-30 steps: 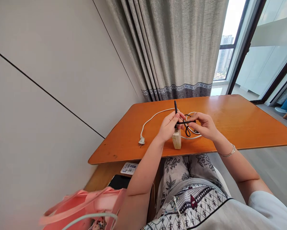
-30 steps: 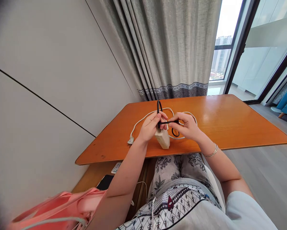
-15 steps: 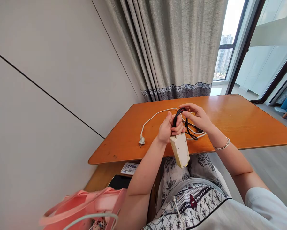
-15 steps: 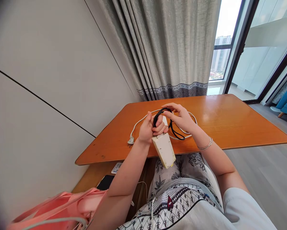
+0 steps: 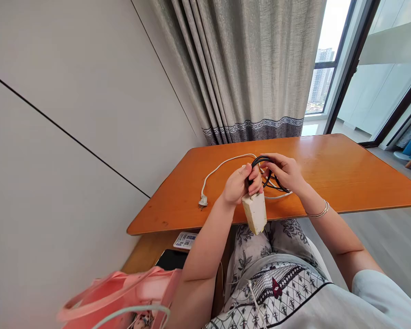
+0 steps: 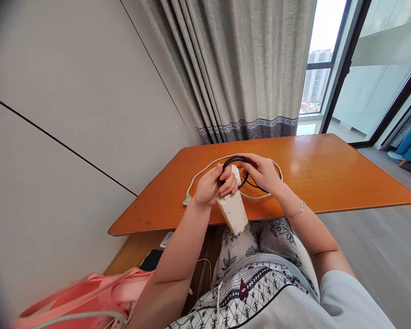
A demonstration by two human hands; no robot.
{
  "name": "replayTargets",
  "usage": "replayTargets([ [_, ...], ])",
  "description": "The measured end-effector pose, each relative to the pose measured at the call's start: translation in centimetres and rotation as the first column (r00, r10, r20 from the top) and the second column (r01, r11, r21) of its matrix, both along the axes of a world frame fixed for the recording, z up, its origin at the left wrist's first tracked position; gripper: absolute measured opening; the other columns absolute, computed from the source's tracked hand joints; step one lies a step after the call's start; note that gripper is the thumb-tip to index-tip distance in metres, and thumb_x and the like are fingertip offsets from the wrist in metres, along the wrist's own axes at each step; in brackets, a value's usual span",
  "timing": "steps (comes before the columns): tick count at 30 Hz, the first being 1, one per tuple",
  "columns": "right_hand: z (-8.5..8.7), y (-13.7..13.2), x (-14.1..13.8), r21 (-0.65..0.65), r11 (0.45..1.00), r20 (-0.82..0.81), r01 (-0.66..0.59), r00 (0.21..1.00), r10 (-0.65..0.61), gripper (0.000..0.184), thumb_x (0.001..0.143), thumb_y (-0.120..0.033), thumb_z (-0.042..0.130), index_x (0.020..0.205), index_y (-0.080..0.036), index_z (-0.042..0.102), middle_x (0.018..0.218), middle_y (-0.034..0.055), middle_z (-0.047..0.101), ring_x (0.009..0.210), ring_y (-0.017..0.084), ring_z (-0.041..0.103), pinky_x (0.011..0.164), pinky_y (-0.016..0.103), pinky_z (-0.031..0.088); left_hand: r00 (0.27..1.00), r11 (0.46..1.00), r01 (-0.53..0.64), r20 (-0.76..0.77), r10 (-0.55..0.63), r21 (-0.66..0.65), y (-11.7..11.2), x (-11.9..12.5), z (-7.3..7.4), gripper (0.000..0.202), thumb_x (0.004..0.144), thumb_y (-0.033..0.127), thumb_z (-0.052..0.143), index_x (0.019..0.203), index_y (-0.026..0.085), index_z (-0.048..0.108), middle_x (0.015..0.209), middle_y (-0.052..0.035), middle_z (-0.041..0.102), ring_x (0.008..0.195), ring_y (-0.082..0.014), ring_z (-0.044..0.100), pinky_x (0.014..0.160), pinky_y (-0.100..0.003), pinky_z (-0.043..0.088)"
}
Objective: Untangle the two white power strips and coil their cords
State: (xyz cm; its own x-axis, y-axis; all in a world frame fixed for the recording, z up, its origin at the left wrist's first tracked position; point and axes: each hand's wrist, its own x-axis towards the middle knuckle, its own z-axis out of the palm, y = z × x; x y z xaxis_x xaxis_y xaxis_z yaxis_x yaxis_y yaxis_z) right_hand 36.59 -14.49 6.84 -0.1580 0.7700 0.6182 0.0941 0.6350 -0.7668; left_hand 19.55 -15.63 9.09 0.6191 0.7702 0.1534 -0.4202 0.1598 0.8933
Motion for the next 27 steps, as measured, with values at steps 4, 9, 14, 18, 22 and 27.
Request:
replayTargets([
  [4, 0.4, 0.3, 0.4, -0.150, 0.975, -0.151, -0.163, 0.979, 0.140, 0.034, 0.082, -0.047, 0.069, 0.101, -0.018, 0.073, 0.067, -0.0013, 0.066, 0.054, 0.011, 0.060, 0.059, 0.028, 0.053, 0.999, 0.993, 0.041, 0.019, -0.039, -0.109, 0.2, -0.4, 0.7, 0.036, 0.096, 0.040, 0.051, 0.070, 0.016, 0.047, 0.061, 0.0011, 0.054, 0.035, -0.0036, 0.032, 0.037, -0.017, 0.035],
  [9, 0.6, 1.0, 0.2, -0.263, 0.916, -0.321, -0.302, 0.923, 0.212, 0.043, 0.069, -0.056, 0.080, 0.084, -0.017, 0.071, 0.054, -0.0045, 0.059, 0.046, 0.009, 0.052, 0.050, 0.024, 0.046, 0.996, 0.982, 0.068, 0.063, -0.058, -0.176, 0.1, 0.0, 1.2, 0.032, 0.099, 0.032, 0.039, 0.073, 0.015, 0.050, 0.056, 0.0041, 0.044, 0.033, -0.0016, 0.021, 0.034, -0.013, 0.023],
  [14, -0.7, 1.6, -0.1, -0.313, 0.881, -0.368, -0.354, 0.901, 0.232, 0.049, 0.069, -0.065, 0.076, 0.081, -0.018, 0.069, 0.061, -0.0021, 0.062, 0.053, 0.009, 0.056, 0.053, 0.022, 0.046, 0.992, 0.970, -0.012, 0.122, 0.043, -0.241, -0.3, 0.4, 1.4, 0.040, 0.101, 0.038, 0.036, 0.066, 0.019, 0.038, 0.049, 0.0101, 0.019, 0.033, -0.0033, 0.012, 0.034, -0.015, 0.018],
  [18, -2.6, 0.7, 0.3, -0.333, 0.904, -0.079, -0.269, 0.963, 0.257, 0.049, 0.080, -0.065, 0.065, 0.086, -0.017, 0.070, 0.067, 0.0012, 0.066, 0.063, 0.013, 0.060, 0.063, 0.027, 0.049, 0.947, 0.955, -0.171, 0.226, 0.227, -0.242, -0.8, -0.5, 2.7, 0.045, 0.103, 0.047, 0.034, 0.066, 0.020, 0.031, 0.050, 0.0105, 0.013, 0.033, -0.0047, 0.009, 0.035, -0.017, 0.016],
  [22, -4.7, -0.2, 1.2, -0.236, 0.968, 0.269, -0.086, 0.951, 0.150, 0.038, 0.088, -0.053, 0.060, 0.085, -0.017, 0.072, 0.075, 0.0024, 0.069, 0.073, 0.016, 0.061, 0.072, 0.030, 0.049, 0.839, 0.915, -0.352, 0.366, 0.402, -0.197, -1.3, -2.2, 4.4, 0.045, 0.104, 0.046, 0.033, 0.067, 0.021, 0.026, 0.050, 0.0096, 0.011, 0.034, -0.0064, 0.007, 0.034, -0.019, 0.013],
  [27, -5.6, 1.3, 2.3, -0.119, 0.993, 0.074, 0.010, 0.997, -0.001, 0.031, 0.087, -0.051, 0.061, 0.086, -0.020, 0.069, 0.084, 0.0030, 0.067, 0.082, 0.016, 0.060, 0.080, 0.033, 0.049, 0.736, 0.863, -0.485, 0.467, 0.490, -0.141, -1.8, -3.8, 5.2, 0.045, 0.104, 0.046, 0.032, 0.067, 0.022, 0.023, 0.050, 0.0089, 0.008, 0.037, -0.0079, 0.001, 0.034, -0.022, 0.010],
])
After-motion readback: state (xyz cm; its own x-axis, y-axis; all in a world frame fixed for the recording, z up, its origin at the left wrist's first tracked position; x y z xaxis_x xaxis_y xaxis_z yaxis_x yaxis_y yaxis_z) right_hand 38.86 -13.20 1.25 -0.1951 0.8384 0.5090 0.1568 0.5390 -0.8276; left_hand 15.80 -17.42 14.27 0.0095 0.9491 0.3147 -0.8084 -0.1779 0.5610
